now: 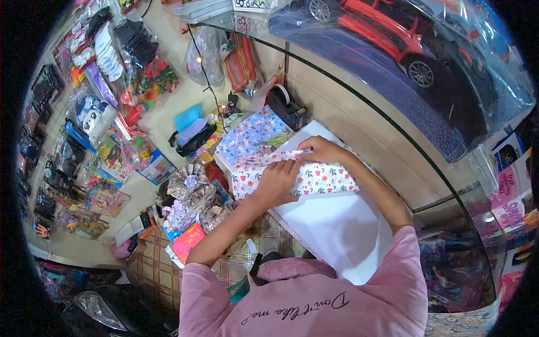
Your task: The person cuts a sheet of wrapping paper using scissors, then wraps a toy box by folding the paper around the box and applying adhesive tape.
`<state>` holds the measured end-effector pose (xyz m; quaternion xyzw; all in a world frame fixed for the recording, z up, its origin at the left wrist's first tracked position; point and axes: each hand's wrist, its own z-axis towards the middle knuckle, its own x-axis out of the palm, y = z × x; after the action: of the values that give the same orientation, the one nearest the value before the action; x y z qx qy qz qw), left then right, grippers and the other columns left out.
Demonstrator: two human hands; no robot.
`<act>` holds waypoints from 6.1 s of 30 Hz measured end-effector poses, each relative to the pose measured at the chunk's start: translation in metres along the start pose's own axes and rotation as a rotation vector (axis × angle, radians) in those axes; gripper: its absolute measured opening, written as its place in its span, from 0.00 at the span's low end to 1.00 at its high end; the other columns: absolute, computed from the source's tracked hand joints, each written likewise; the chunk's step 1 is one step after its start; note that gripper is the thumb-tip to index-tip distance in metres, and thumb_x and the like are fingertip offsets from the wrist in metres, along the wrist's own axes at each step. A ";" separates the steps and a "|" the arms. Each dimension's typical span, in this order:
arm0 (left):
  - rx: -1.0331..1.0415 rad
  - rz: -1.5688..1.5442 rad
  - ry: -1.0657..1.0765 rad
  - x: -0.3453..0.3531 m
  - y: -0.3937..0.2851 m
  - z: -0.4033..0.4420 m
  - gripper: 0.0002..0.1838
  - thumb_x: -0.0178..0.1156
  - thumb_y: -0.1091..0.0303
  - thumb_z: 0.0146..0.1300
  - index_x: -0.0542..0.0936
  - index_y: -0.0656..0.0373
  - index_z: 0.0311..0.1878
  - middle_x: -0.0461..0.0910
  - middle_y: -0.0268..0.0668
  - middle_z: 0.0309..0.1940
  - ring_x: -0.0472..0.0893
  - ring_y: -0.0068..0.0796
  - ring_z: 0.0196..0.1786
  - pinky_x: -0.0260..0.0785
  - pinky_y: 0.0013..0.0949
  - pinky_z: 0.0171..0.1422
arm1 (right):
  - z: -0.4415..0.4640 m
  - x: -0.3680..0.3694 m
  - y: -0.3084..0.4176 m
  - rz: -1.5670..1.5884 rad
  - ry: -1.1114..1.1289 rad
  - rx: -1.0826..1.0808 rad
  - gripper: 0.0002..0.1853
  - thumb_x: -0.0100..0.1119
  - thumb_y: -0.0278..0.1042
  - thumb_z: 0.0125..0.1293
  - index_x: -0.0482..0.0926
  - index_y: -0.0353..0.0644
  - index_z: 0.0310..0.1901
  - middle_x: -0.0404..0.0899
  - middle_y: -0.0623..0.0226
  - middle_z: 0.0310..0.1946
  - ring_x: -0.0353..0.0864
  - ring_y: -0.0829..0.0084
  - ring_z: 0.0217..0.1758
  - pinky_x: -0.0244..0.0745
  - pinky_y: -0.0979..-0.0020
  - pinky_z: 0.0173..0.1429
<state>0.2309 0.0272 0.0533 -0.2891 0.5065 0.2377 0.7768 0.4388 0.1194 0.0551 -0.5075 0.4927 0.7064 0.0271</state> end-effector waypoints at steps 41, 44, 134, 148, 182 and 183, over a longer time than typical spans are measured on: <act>0.090 -0.191 0.058 -0.012 0.028 -0.007 0.15 0.63 0.53 0.59 0.74 0.49 0.45 0.77 0.43 0.21 0.79 0.48 0.29 0.67 0.49 0.34 | -0.084 0.034 0.069 -0.236 -0.305 0.010 0.10 0.65 0.39 0.61 0.82 0.41 0.37 0.81 0.56 0.26 0.81 0.59 0.28 0.72 0.62 0.32; 0.056 -0.258 0.085 -0.016 0.029 -0.004 0.15 0.63 0.53 0.59 0.75 0.50 0.43 0.77 0.41 0.20 0.79 0.47 0.28 0.66 0.48 0.32 | -0.082 0.028 0.054 -0.162 -0.260 0.070 0.08 0.68 0.35 0.58 0.83 0.41 0.34 0.80 0.60 0.24 0.75 0.71 0.23 0.68 0.70 0.30; 0.062 -0.303 0.067 -0.016 0.019 -0.004 0.16 0.64 0.51 0.59 0.77 0.54 0.38 0.78 0.33 0.22 0.81 0.36 0.31 0.58 0.49 0.66 | -0.090 0.023 0.073 0.006 -0.139 0.188 0.14 0.72 0.39 0.53 0.80 0.37 0.31 0.82 0.55 0.33 0.83 0.62 0.38 0.74 0.66 0.44; 0.108 -0.331 -0.013 -0.009 0.031 0.011 0.15 0.67 0.53 0.56 0.75 0.54 0.29 0.76 0.32 0.20 0.76 0.35 0.28 0.59 0.41 0.52 | -0.069 0.035 0.016 0.178 -0.299 0.088 0.13 0.74 0.39 0.53 0.83 0.38 0.28 0.83 0.66 0.29 0.79 0.76 0.32 0.72 0.73 0.41; -0.396 -0.621 -0.052 0.023 -0.065 -0.049 0.53 0.63 0.39 0.55 0.54 0.70 0.71 0.57 0.74 0.64 0.68 0.65 0.64 0.66 0.42 0.64 | -0.127 0.081 0.072 0.246 -0.547 0.295 0.10 0.70 0.31 0.56 0.78 0.36 0.26 0.82 0.63 0.24 0.83 0.74 0.27 0.77 0.73 0.33; -0.326 -0.558 -0.035 0.021 -0.057 -0.049 0.54 0.64 0.38 0.54 0.54 0.70 0.71 0.57 0.74 0.64 0.67 0.64 0.64 0.65 0.43 0.65 | -0.128 0.085 0.075 0.277 -0.530 0.285 0.09 0.69 0.30 0.56 0.78 0.36 0.26 0.82 0.63 0.24 0.83 0.74 0.27 0.77 0.73 0.34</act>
<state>0.2448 -0.0455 0.0298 -0.5333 0.3494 0.0985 0.7641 0.4456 -0.0510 0.0415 -0.2256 0.6266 0.7348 0.1287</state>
